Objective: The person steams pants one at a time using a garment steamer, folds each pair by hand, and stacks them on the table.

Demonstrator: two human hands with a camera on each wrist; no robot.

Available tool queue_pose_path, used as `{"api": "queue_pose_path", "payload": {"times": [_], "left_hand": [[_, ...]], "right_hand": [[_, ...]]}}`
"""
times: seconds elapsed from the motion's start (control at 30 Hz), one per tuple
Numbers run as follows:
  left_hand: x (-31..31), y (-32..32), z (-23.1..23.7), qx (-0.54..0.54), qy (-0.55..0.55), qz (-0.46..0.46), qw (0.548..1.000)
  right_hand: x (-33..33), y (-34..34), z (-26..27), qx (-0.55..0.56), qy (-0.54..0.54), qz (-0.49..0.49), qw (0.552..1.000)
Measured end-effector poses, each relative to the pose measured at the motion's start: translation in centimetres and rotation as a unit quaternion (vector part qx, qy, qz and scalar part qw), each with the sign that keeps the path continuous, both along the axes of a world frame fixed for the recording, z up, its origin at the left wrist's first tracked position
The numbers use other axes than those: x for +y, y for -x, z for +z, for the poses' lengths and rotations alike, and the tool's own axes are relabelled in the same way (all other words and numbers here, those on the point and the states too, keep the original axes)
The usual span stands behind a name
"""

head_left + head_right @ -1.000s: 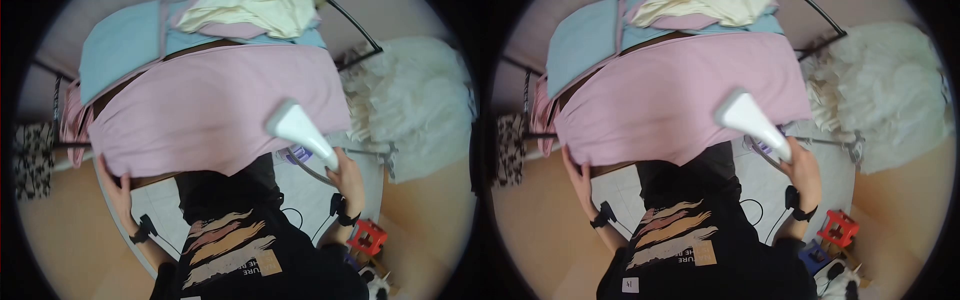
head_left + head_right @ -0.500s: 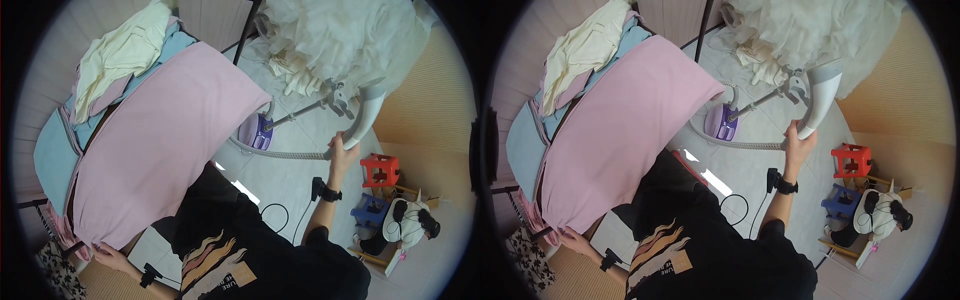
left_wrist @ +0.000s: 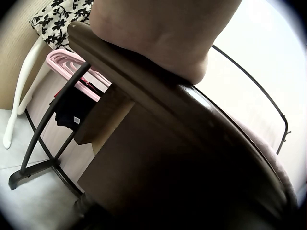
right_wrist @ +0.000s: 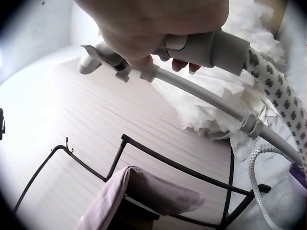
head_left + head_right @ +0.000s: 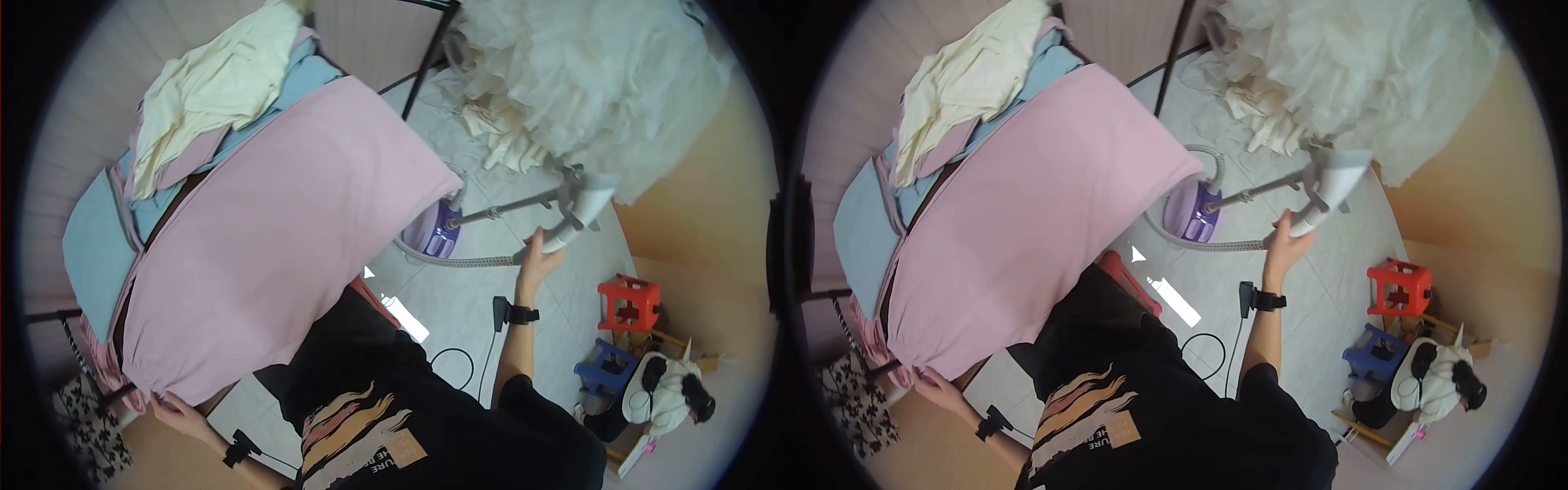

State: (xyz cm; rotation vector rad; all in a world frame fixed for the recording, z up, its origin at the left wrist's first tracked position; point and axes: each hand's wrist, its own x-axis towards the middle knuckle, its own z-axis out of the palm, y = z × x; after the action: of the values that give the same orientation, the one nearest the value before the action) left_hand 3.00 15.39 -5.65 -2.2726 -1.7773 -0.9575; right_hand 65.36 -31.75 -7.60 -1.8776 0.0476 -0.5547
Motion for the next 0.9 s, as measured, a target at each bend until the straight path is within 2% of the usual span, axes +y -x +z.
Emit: {"api": "queue_pose_path", "payload": {"times": [0.07, 0.1, 0.17, 0.2, 0.23, 0.27, 0.3, 0.33, 0.37, 0.4, 0.43, 0.47, 0.5, 0.53, 0.57, 0.63, 0.67, 0.7, 0.73, 0.83, 0.9], "left_hand": [[0.1, 1.0, -0.6, 0.014, -0.007, -0.001, 1.0], [-0.5, 0.0, 0.2, 0.024, -0.004, 0.004, 1.0], [-1.1, -1.1, 0.4, -0.019, 0.009, 0.003, 1.0], [-1.6, -1.9, 0.8, -0.043, 0.026, 0.005, 0.999], [-1.4, -1.4, 0.1, -0.051, 0.004, -0.017, 0.999], [-1.4, -1.5, 0.1, -0.029, -0.004, -0.012, 0.999], [-2.0, -0.7, 0.3, -0.031, -0.006, 0.006, 0.999], [-2.2, 0.0, 0.6, -0.032, -0.007, 0.015, 0.999], [-1.9, -1.1, 0.1, -0.084, -0.017, 0.025, 0.996], [-1.1, -2.3, -0.3, -0.133, -0.031, 0.027, 0.99], [-0.9, -2.1, -0.4, -0.119, -0.043, 0.065, 0.99], [-0.9, -1.8, -0.7, -0.083, -0.041, 0.136, 0.986], [-0.2, -0.2, -2.4, -0.04, -0.063, 0.17, 0.983], [-0.3, -1.1, -1.4, -0.101, -0.02, 0.189, 0.977], [-0.6, -2.0, -0.5, -0.161, 0.009, 0.214, 0.963], [-0.2, -0.8, 0.7, -0.205, 0.095, 0.26, 0.939], [0.1, 0.2, 1.4, -0.218, 0.166, 0.264, 0.925], [0.5, 1.3, 1.9, -0.236, 0.239, 0.265, 0.904], [1.0, 2.8, 1.0, -0.273, 0.252, 0.224, 0.901], [0.9, 1.8, 4.5, -0.3, 0.353, 0.22, 0.859], [0.3, 0.8, 5.1, -0.29, 0.326, 0.226, 0.871]], "right_hand": [[-0.5, -0.3, -1.2, -0.005, 0.013, -0.003, 1.0], [-1.0, -0.4, -1.5, -0.009, 0.056, -0.011, 0.998], [-0.7, 0.2, -2.2, -0.03, 0.12, -0.043, 0.991], [-1.4, 0.4, -2.7, -0.053, 0.217, -0.088, 0.971], [-1.5, 0.7, -1.2, -0.06, 0.204, -0.076, 0.974], [-0.9, 1.0, 0.2, -0.145, 0.237, -0.111, 0.954], [-1.4, 1.0, 1.2, -0.252, 0.31, -0.125, 0.908], [0.5, 0.2, 0.6, -0.257, 0.28, -0.095, 0.92], [2.6, -0.2, 2.0, -0.257, 0.268, -0.072, 0.926], [4.8, 0.3, 5.1, -0.367, 0.27, 0.01, 0.89], [7.0, 0.8, 7.2, -0.47, 0.264, 0.09, 0.838], [9.5, 1.1, 7.1, -0.463, 0.248, 0.103, 0.845], [12.5, 1.3, 6.9, -0.402, 0.218, 0.191, 0.869], [15.5, 1.6, 6.8, -0.339, 0.183, 0.281, 0.879], [18.2, 2.1, 7.4, -0.332, 0.163, 0.306, 0.878], [22.6, 3.8, 8.9, -0.242, 0.305, 0.421, 0.82], [24.3, 3.8, 8.5, -0.243, 0.289, 0.451, 0.809], [25.8, 3.3, 7.9, -0.245, 0.291, 0.461, 0.802], [27.2, 3.0, 7.4, -0.251, 0.293, 0.466, 0.796], [28.7, 2.4, 6.3, -0.248, 0.31, 0.49, 0.776], [28.4, 2.4, 5.8, -0.252, 0.293, 0.51, 0.768]]}}
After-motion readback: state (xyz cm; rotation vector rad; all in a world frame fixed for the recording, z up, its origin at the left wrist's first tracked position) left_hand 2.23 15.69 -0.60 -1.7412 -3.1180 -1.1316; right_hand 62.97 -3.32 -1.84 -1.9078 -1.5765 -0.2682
